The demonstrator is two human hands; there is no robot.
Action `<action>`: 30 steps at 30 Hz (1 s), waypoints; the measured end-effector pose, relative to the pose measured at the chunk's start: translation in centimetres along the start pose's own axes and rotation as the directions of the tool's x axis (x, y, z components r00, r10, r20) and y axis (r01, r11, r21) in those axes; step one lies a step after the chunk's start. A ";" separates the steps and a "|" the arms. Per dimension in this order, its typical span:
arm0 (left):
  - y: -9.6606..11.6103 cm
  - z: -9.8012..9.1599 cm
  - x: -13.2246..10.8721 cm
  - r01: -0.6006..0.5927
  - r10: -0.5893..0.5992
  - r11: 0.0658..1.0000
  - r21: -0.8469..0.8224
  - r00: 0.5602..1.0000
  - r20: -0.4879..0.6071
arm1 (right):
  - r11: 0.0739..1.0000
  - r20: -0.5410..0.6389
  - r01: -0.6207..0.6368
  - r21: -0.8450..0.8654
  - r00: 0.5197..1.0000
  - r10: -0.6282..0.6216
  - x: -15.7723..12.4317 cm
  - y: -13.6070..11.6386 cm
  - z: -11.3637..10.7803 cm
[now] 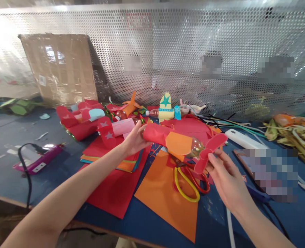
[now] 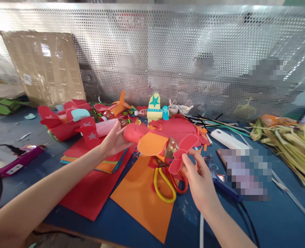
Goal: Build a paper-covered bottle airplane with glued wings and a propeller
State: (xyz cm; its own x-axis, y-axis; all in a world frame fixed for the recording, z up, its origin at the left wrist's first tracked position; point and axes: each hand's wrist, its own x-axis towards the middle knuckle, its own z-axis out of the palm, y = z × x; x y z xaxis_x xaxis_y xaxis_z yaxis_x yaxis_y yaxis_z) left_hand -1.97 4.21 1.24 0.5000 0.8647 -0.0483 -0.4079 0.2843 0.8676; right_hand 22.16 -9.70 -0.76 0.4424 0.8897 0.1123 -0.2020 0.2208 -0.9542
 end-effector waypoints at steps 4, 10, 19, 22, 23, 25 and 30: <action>-1.1 0.5 -0.2 -0.124 0.116 0.991 0.052 0.985 0.130 | 0.947 -0.071 -0.153 0.282 0.981 0.180 0.2 -0.9 0.9; -3.3 2.1 -0.8 -0.336 0.336 0.910 0.243 0.941 0.041 | 0.928 -0.086 -0.216 0.303 0.964 0.252 0.1 -1.5 1.1; -3.8 3.5 -2.0 -0.424 0.485 0.836 0.347 0.868 -0.108 | 0.927 -0.035 -0.247 0.281 0.963 0.267 -1.2 -1.5 1.5; -3.8 3.7 -2.1 -0.438 0.493 0.822 0.364 0.867 -0.070 | 0.943 0.012 -0.218 0.253 0.975 0.222 -1.5 -1.4 1.3; -3.8 3.7 -2.1 -0.446 0.502 0.814 0.372 0.862 -0.064 | 0.950 0.031 -0.208 0.234 0.978 0.207 -1.5 -1.3 1.2; -3.8 3.8 -2.0 -0.461 0.523 0.796 0.392 0.850 -0.061 | 0.964 0.085 -0.194 0.182 0.980 0.182 -1.6 -1.0 0.9; -3.7 3.5 -1.7 -0.432 0.496 0.817 0.382 0.865 -0.082 | 0.999 0.250 -0.035 -0.017 0.967 0.038 -1.8 -0.4 0.1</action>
State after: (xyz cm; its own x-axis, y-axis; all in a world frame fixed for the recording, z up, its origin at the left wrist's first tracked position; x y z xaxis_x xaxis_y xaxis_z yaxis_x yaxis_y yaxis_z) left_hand 1.41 0.24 -0.17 0.1676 0.9224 0.3479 -0.2577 -0.2996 0.9186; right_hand 21.35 -11.39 -0.58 0.2018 0.9691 0.1415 -0.2030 0.1827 -0.9620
